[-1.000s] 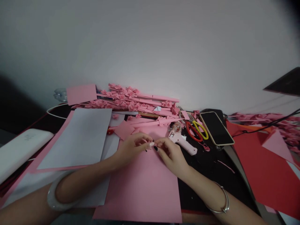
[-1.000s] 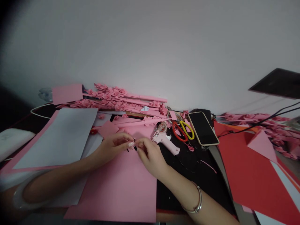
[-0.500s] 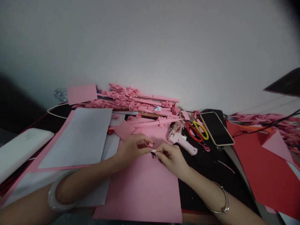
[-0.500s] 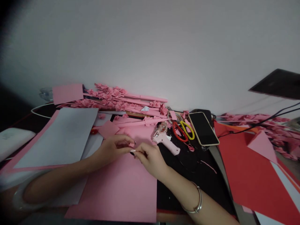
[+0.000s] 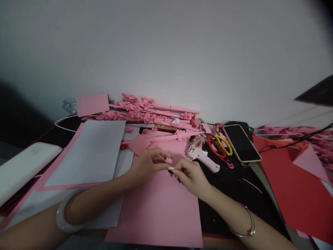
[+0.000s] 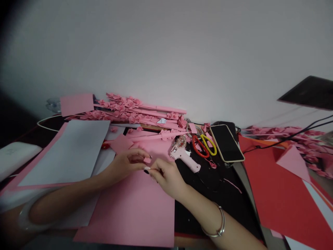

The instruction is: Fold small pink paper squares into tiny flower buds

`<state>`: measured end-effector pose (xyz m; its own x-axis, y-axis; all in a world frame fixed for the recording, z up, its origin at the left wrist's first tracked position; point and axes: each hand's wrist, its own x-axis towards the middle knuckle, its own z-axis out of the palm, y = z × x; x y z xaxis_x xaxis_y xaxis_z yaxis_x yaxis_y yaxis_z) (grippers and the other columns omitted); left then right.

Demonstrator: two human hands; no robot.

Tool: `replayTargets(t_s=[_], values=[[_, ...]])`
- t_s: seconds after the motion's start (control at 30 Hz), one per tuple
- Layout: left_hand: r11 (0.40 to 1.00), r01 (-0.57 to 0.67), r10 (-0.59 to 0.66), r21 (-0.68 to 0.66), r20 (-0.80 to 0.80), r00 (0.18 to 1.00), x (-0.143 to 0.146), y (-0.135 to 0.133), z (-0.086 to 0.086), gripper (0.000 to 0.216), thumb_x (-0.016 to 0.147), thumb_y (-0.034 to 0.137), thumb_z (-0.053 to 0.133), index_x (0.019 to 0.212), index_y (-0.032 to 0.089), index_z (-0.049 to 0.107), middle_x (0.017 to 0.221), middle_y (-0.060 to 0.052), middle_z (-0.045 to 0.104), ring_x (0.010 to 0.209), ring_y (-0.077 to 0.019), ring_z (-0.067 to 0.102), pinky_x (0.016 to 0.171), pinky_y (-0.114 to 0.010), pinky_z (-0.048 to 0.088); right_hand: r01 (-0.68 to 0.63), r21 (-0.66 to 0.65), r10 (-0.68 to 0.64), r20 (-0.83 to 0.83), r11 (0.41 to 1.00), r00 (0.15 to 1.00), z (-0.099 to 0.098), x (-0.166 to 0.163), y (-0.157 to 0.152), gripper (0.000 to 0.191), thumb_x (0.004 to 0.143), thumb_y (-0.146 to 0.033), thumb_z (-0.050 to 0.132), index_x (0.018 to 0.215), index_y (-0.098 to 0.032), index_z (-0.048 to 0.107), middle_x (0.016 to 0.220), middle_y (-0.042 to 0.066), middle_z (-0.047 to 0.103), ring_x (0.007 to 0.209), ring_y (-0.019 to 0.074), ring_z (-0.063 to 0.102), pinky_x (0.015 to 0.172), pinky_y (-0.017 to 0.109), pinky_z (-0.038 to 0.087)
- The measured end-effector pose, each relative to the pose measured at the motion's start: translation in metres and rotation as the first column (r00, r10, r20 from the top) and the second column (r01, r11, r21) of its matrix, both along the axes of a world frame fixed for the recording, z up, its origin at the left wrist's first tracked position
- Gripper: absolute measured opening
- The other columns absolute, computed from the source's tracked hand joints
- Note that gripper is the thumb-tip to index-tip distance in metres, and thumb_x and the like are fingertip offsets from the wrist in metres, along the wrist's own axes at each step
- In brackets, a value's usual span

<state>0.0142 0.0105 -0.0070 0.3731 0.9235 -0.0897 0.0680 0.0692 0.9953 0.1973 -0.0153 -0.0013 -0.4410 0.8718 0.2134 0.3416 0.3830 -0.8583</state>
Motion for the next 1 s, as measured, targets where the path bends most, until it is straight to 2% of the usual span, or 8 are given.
replayTargets(t_s=[0.2,0.4,0.53,0.63,0.73,0.8,0.87,1.0], values=[[1.000,0.001,-0.001,-0.003,0.012,1.000,-0.0015,0.0008,0.0004,0.019,0.066,0.021,0.072,0.082,0.017,0.064,0.078,-0.001,0.067,0.072,-0.0163,0.064,0.066,-0.027,0.051,0.004,-0.014,-0.003,0.029,1.000,1.000,-0.0017,0.0010,0.0016,0.021,0.088,-0.021,0.052,0.067,-0.018,0.051,0.052,-0.004,0.050,0.042,0.0076,0.043,0.042,0.019,0.034],[0.994,-0.079,0.079,0.076,0.004,0.997,-0.0080,0.0068,0.0042,0.016,0.073,0.029,0.069,0.082,0.017,0.064,0.075,0.000,0.065,0.068,-0.0138,0.061,0.065,-0.025,0.050,0.019,-0.037,-0.016,0.084,0.999,0.996,-0.0056,0.0023,0.0043,0.024,0.086,-0.022,0.056,0.063,-0.018,0.051,0.051,-0.004,0.052,0.044,0.0083,0.044,0.044,0.020,0.035],[0.991,-0.083,0.085,0.104,-0.014,0.996,-0.0087,0.0075,0.0045,0.014,0.079,0.028,0.062,0.086,0.016,0.063,0.075,-0.001,0.065,0.068,-0.0137,0.062,0.065,-0.026,0.052,0.056,0.008,-0.056,0.109,0.998,0.992,-0.0059,0.0022,0.0056,0.029,0.083,-0.023,0.058,0.059,-0.019,0.043,0.050,-0.007,0.041,0.045,0.0078,0.035,0.044,0.020,0.028],[0.992,-0.081,0.083,0.093,-0.022,0.996,-0.0076,0.0068,0.0032,0.013,0.080,0.028,0.060,0.086,0.017,0.062,0.074,0.000,0.064,0.068,-0.0134,0.063,0.065,-0.026,0.053,0.048,0.053,-0.054,0.127,0.997,0.990,-0.0046,0.0030,0.0067,0.032,0.088,-0.023,0.049,0.058,-0.020,0.037,0.051,-0.007,0.035,0.047,0.0083,0.031,0.046,0.021,0.025],[0.992,-0.081,0.083,0.094,-0.019,0.996,-0.0064,0.0065,0.0020,0.013,0.078,0.028,0.061,0.086,0.017,0.061,0.081,-0.001,0.064,0.069,-0.0134,0.063,0.066,-0.027,0.054,0.060,0.067,-0.068,0.131,0.996,0.989,-0.0040,0.0031,0.0067,0.025,0.087,-0.017,0.045,0.062,-0.019,0.041,0.054,-0.006,0.037,0.050,0.0092,0.034,0.049,0.022,0.028],[0.991,-0.078,0.080,0.105,-0.016,0.997,-0.0059,0.0065,0.0016,0.013,0.079,0.028,0.061,0.087,0.018,0.062,0.087,-0.002,0.065,0.073,-0.0142,0.063,0.067,-0.027,0.054,0.086,0.054,-0.091,0.114,0.995,0.989,-0.0049,0.0024,0.0060,0.012,0.084,-0.013,0.048,0.073,-0.019,0.047,0.057,-0.006,0.040,0.051,0.0097,0.038,0.051,0.021,0.031],[0.990,-0.072,0.074,0.119,-0.015,0.997,-0.0055,0.0066,0.0016,0.012,0.080,0.027,0.060,0.088,0.018,0.062,0.090,-0.003,0.065,0.077,-0.0159,0.063,0.068,-0.028,0.054,0.100,0.034,-0.103,0.087,0.994,0.991,-0.0062,0.0018,0.0053,0.009,0.082,-0.011,0.049,0.082,-0.019,0.048,0.059,-0.006,0.043,0.052,0.0100,0.041,0.052,0.021,0.034],[0.987,-0.078,0.075,0.141,0.023,0.997,-0.0047,0.0070,0.0007,0.007,0.080,0.024,0.060,0.082,0.017,0.059,0.083,-0.001,0.062,0.079,-0.0166,0.063,0.069,-0.028,0.052,0.085,0.024,-0.087,0.081,0.996,0.993,-0.0070,0.0022,0.0050,0.014,0.085,-0.013,0.047,0.072,-0.020,0.045,0.058,-0.005,0.045,0.050,0.0099,0.042,0.050,0.021,0.033]])
